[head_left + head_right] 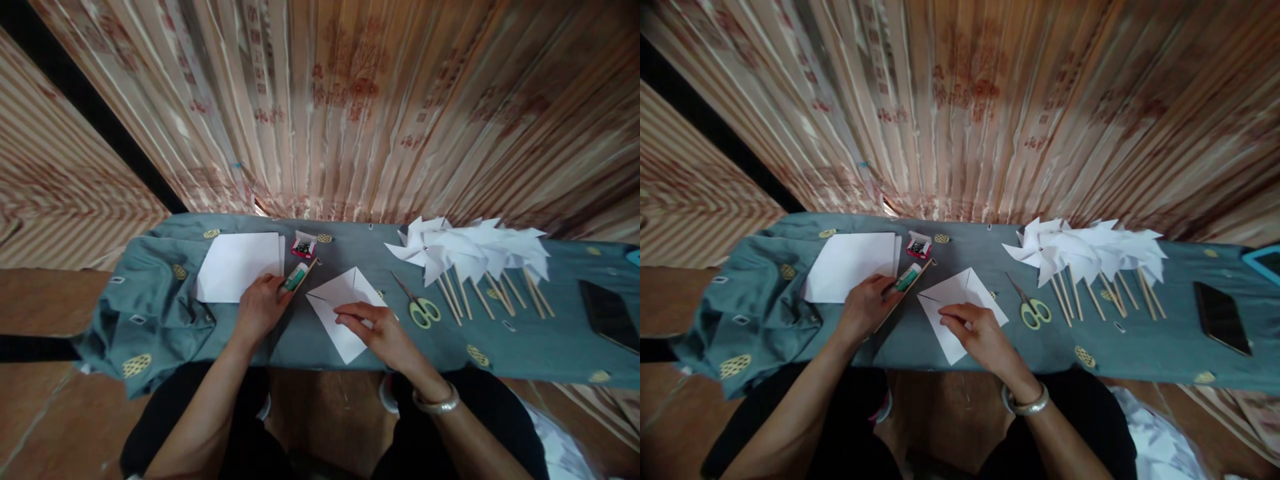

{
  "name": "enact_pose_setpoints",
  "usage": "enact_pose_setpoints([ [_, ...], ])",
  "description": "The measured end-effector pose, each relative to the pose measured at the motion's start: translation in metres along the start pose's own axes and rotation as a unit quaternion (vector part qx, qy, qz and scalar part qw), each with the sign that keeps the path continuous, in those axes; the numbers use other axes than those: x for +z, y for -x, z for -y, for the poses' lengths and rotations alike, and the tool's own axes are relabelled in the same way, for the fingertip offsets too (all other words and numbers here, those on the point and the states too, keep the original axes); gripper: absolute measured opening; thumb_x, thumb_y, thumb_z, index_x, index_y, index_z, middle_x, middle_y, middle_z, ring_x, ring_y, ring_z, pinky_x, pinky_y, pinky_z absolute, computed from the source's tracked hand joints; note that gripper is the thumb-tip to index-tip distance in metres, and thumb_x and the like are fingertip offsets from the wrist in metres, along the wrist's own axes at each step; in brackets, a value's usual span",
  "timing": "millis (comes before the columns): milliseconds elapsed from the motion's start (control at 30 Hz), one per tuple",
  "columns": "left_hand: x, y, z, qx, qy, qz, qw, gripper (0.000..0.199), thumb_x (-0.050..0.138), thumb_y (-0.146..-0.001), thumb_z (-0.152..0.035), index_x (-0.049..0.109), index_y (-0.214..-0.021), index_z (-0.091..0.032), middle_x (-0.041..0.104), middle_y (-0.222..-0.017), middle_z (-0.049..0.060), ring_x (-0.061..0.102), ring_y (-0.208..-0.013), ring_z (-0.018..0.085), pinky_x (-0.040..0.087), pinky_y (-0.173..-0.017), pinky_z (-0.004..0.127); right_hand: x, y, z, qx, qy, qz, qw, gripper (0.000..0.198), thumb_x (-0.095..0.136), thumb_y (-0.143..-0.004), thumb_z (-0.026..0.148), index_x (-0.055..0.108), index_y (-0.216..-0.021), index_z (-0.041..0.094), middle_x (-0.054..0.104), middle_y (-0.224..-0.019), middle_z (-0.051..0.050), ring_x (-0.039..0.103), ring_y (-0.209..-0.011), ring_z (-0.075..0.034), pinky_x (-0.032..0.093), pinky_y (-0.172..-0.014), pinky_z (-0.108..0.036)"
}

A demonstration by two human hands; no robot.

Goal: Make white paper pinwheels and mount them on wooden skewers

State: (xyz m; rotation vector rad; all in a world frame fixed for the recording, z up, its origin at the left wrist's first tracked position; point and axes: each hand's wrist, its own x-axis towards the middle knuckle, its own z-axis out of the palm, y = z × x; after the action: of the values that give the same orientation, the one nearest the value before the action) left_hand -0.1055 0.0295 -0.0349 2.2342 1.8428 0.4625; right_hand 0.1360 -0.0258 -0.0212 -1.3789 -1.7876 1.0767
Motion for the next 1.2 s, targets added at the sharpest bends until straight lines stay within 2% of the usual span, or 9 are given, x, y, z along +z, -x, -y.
enact_pose_setpoints([
  [100, 0.000, -0.003, -0.003, -0.017, 0.066, -0.049, 0.996, 0.024, 0.058, -0.083, -0.029, 0.071, -0.100, -0.017, 0.069, -0.093, 0.008, 0.065, -0.081, 0.021, 0.051, -0.075, 0.031, -0.002, 0.006, -0.011, 0.022, -0.060, -0.042, 0.997, 0.021, 0.062, -0.086, 0.038, 0.075, -0.096, 0.024, 0.077, -0.090, -0.005, 0.069, -0.084, -0.021, 0.052, -0.080, -0.034],
  [200, 0.001, -0.004, -0.012, -0.051, 0.274, -0.069, 0.958, 0.031, 0.063, -0.078, -0.036, 0.072, -0.100, -0.016, 0.071, -0.092, 0.006, 0.065, -0.076, 0.018, 0.051, -0.072, 0.029, -0.006, 0.006, -0.014, 0.047, -0.124, -0.086, 0.987, 0.024, 0.065, -0.082, 0.041, 0.075, -0.096, 0.024, 0.077, -0.087, -0.005, 0.068, -0.079, -0.020, 0.052, -0.076, -0.034],
  [300, 0.002, 0.003, -0.034, -0.082, 0.495, 0.025, 0.865, 0.040, 0.070, -0.071, -0.043, 0.074, -0.100, -0.016, 0.075, -0.090, 0.005, 0.066, -0.076, 0.019, 0.053, -0.071, 0.030, -0.010, 0.002, -0.010, 0.058, -0.215, -0.097, 0.970, 0.030, 0.072, -0.077, 0.043, 0.073, -0.100, 0.024, 0.076, -0.095, -0.006, 0.068, -0.082, -0.019, 0.052, -0.075, -0.032],
  [367, 0.003, 0.009, -0.053, -0.074, 0.560, 0.097, 0.820, 0.038, 0.074, -0.068, -0.041, 0.076, -0.096, -0.016, 0.077, -0.093, 0.005, 0.068, -0.083, 0.021, 0.053, -0.077, 0.033, -0.010, 0.000, -0.007, 0.064, -0.295, -0.078, 0.950, 0.038, 0.077, -0.072, 0.045, 0.072, -0.103, 0.025, 0.075, -0.101, -0.005, 0.068, -0.085, -0.018, 0.053, -0.076, -0.031],
  [467, 0.003, 0.018, -0.074, -0.061, 0.582, 0.181, 0.790, 0.035, 0.075, -0.068, -0.039, 0.077, -0.095, -0.017, 0.077, -0.097, 0.006, 0.068, -0.092, 0.025, 0.052, -0.084, 0.035, -0.008, -0.002, -0.003, 0.092, -0.386, -0.057, 0.916, 0.040, 0.080, -0.066, 0.049, 0.073, -0.096, 0.023, 0.075, -0.096, -0.004, 0.067, -0.085, -0.019, 0.052, -0.075, -0.030],
  [600, 0.007, 0.023, -0.083, -0.070, 0.594, 0.206, 0.775, 0.039, 0.077, -0.066, -0.040, 0.077, -0.096, -0.016, 0.077, -0.096, 0.007, 0.069, -0.088, 0.024, 0.052, -0.083, 0.034, -0.011, -0.004, -0.003, 0.126, -0.439, -0.075, 0.886, 0.034, 0.084, -0.062, 0.045, 0.075, -0.085, 0.020, 0.075, -0.081, -0.002, 0.064, -0.068, -0.014, 0.051, -0.065, -0.026],
  [800, 0.006, 0.016, -0.062, -0.080, 0.535, 0.172, 0.823, 0.042, 0.077, -0.065, -0.042, 0.075, -0.097, -0.015, 0.076, -0.082, 0.007, 0.068, -0.073, 0.020, 0.053, -0.073, 0.033, -0.032, -0.013, -0.016, 0.145, -0.480, -0.177, 0.847, 0.037, 0.087, -0.056, 0.047, 0.073, -0.078, 0.020, 0.073, -0.077, -0.002, 0.061, -0.061, -0.012, 0.053, -0.058, -0.023],
  [1000, 0.002, -0.010, -0.015, -0.044, 0.253, -0.075, 0.963, 0.037, 0.065, -0.074, -0.035, 0.070, -0.108, -0.020, 0.074, -0.103, 0.006, 0.066, -0.088, 0.022, 0.053, -0.087, 0.036, -0.044, -0.012, -0.029, 0.157, -0.501, -0.202, 0.827, 0.030, 0.081, -0.069, 0.047, 0.068, -0.076, 0.021, 0.072, -0.074, 0.001, 0.063, -0.061, -0.010, 0.055, -0.061, -0.022],
  [1200, 0.020, -0.027, -0.005, 0.078, 0.080, -0.073, 0.991, 0.029, 0.057, -0.081, -0.021, 0.069, -0.107, -0.017, 0.071, -0.112, 0.010, 0.061, -0.106, 0.028, 0.050, -0.096, 0.044, -0.051, -0.010, -0.032, 0.150, -0.487, -0.226, 0.830, 0.027, 0.084, -0.065, 0.041, 0.069, -0.075, 0.020, 0.070, -0.071, 0.002, 0.061, -0.060, -0.009, 0.055, -0.064, -0.022],
])
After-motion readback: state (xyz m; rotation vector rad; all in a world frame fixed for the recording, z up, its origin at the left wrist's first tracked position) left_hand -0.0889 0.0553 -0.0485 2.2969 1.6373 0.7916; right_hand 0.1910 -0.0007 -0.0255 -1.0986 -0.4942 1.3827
